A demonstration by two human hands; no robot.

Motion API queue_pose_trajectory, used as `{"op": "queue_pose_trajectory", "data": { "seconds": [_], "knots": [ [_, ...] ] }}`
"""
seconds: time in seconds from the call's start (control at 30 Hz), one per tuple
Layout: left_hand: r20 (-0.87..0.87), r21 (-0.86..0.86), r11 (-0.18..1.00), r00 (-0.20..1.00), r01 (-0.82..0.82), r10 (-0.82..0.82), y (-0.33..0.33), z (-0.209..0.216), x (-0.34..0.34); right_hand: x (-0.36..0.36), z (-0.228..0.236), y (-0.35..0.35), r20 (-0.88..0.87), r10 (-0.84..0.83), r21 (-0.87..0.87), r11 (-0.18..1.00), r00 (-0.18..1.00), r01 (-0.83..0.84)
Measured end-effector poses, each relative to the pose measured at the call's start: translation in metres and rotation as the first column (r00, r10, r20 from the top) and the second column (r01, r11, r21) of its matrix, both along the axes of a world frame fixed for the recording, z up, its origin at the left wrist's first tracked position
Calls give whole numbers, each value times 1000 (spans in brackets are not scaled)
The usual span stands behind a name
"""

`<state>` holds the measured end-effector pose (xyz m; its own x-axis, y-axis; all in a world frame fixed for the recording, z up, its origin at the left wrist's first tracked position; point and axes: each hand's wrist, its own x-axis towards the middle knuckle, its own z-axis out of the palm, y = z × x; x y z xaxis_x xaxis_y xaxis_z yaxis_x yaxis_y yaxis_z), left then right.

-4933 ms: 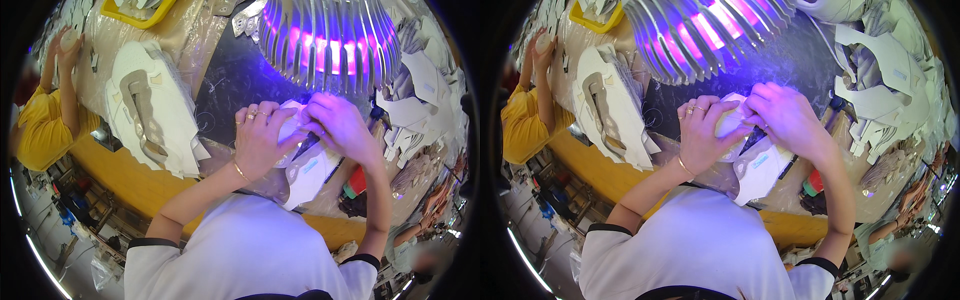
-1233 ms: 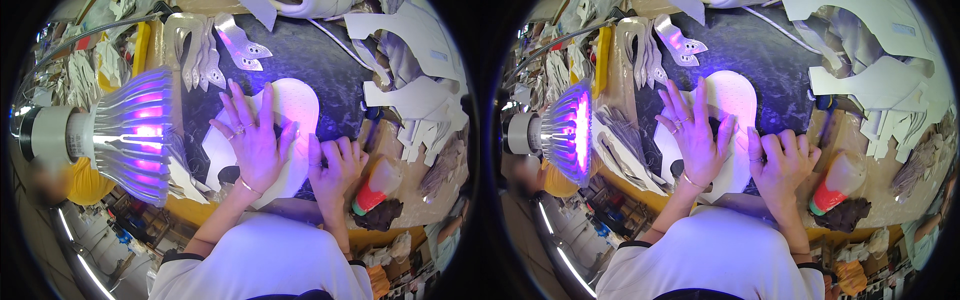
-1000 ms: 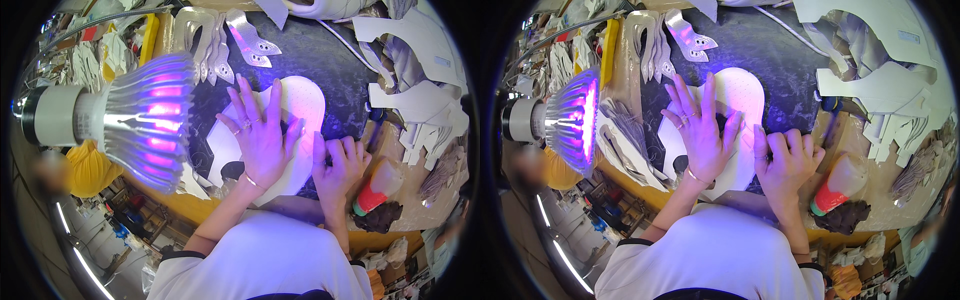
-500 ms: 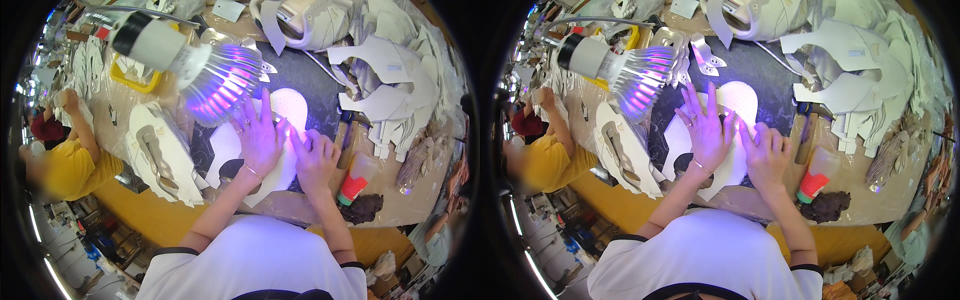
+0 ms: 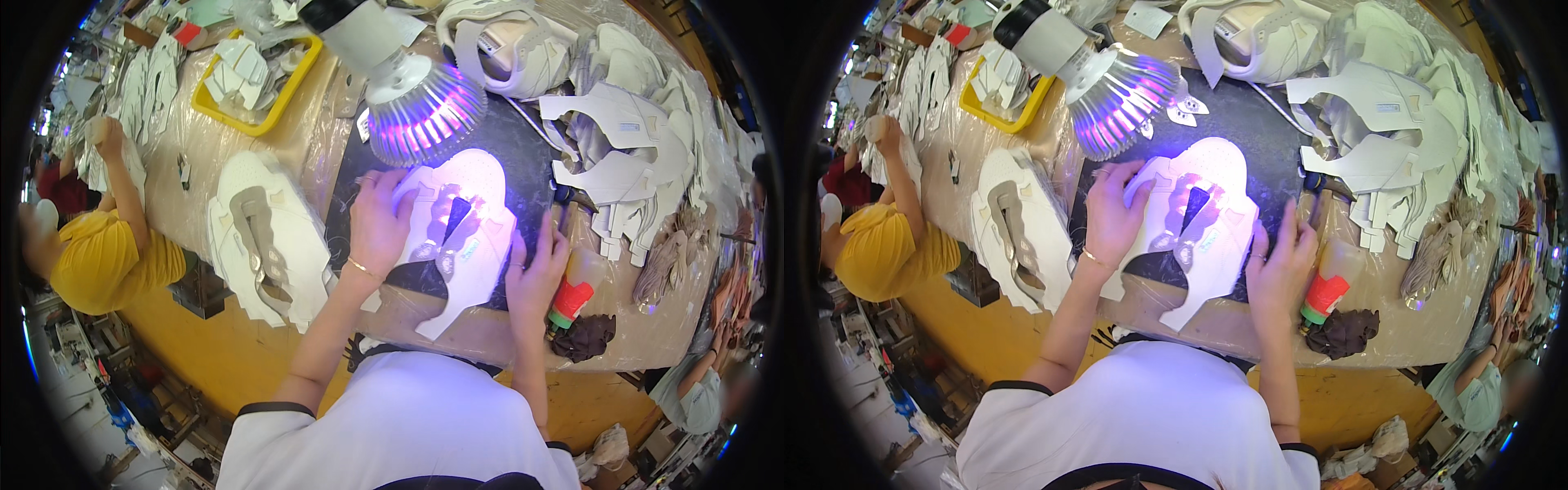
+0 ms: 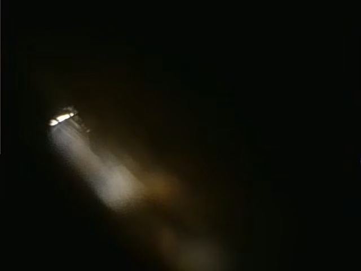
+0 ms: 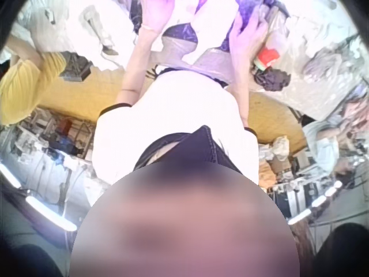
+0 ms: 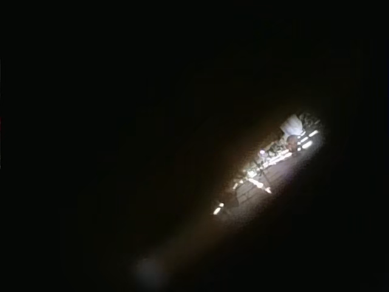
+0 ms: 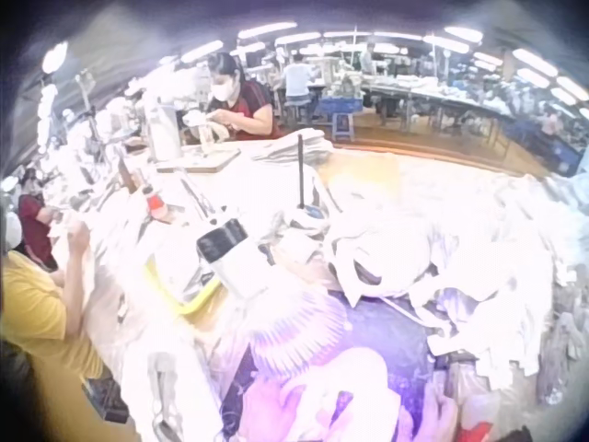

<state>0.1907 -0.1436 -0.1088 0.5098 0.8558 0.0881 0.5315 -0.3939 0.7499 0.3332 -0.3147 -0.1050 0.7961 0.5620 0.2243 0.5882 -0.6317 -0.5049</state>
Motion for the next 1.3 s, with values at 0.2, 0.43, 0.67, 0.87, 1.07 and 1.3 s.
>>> {"op": "queue_pose_trajectory", "data": {
  "seconds": [0.2, 0.43, 0.67, 0.87, 1.07, 1.3],
  "knots": [
    [34, -205, 976, 998, 67, -61, -24, 8, -20, 4, 13, -23, -416, -3, -18, 1000, 910, -5],
    [-138, 137, 990, 990, 43, -24, -53, 4, -26, 12, 38, -15, -98, 259, -113, 956, 961, -270],
    [-217, 190, 975, 974, 112, -70, -58, -7, -23, 29, 22, 54, -256, 718, -27, 664, 648, -747],
    [-207, 147, 985, 977, 88, -56, -58, -11, -22, 38, 22, 70, -319, 759, -39, 587, 567, -809],
    [-195, 129, 990, 980, 59, -33, -60, -12, -22, 39, 14, 60, -363, 722, 16, 637, 589, -771],
    [-223, 182, 979, 974, 91, -48, -64, -14, -21, 23, 9, 36, -134, 734, -111, 657, 666, -746]
  ]
}}
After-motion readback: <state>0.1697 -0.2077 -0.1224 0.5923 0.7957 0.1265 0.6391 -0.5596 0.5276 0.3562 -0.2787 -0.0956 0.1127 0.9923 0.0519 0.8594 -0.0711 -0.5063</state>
